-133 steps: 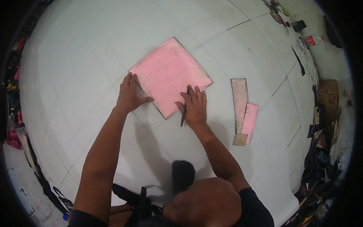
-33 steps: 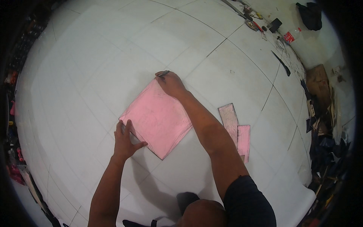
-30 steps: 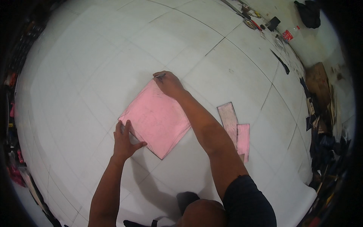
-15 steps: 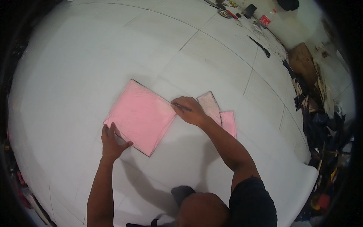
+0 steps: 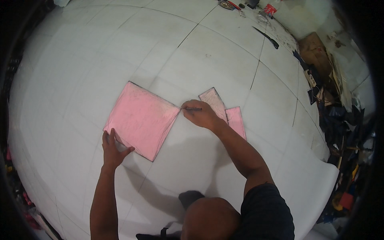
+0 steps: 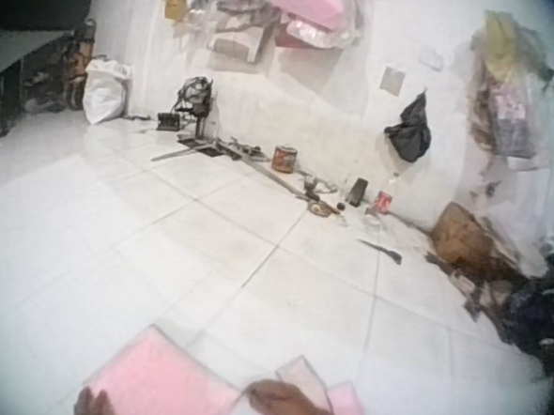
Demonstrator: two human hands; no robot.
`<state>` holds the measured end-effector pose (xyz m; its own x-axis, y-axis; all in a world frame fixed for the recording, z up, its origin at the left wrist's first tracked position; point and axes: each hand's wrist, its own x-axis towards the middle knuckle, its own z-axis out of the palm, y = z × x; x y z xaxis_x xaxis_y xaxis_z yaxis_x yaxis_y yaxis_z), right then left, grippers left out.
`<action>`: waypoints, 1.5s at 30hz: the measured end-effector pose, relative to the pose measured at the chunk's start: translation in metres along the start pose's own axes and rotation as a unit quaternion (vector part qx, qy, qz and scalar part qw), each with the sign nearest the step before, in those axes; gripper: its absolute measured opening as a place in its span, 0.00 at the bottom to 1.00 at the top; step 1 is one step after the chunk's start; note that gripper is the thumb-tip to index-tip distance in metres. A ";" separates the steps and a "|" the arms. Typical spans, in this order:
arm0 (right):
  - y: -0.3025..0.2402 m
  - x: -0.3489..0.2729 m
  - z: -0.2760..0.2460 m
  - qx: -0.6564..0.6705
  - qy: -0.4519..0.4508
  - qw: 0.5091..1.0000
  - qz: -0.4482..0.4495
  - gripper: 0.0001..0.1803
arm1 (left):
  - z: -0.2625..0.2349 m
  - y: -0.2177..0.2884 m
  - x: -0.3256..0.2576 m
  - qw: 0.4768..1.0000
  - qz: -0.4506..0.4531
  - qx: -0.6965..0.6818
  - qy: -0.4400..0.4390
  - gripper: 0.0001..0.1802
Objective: The person sits on the floor and uses a black pen to draw lines on a pink fabric square. They repeatedly trace the edges and draw internal lines on the fabric, occasionally adjusting its position on the floor.
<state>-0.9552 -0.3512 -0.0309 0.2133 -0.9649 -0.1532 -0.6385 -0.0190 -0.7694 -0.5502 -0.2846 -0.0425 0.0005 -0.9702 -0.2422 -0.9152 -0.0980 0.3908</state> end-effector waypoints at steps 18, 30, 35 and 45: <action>-0.060 0.143 0.054 -0.228 -0.014 0.953 -0.197 0.13 | -0.001 0.003 0.000 1.000 0.007 -0.029 0.005 0.68; -0.085 0.194 0.072 0.067 0.104 0.984 -0.125 0.20 | 0.000 0.012 0.000 1.000 0.009 -0.014 0.001 0.67; -0.070 0.070 0.055 0.086 0.062 0.993 -0.046 0.17 | 0.014 -0.011 -0.002 0.995 0.078 0.016 0.062 0.67; -0.065 -0.087 0.135 0.061 0.005 0.985 -0.161 0.08 | 0.001 -0.001 0.002 1.000 -0.003 0.014 -0.011 0.67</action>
<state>-0.8320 -0.2305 -0.0513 0.3825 -0.9166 0.1166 -0.4459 -0.2937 -0.8455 -0.5500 -0.2866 -0.0444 -0.0033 -0.9645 -0.2640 -0.9262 -0.0966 0.3645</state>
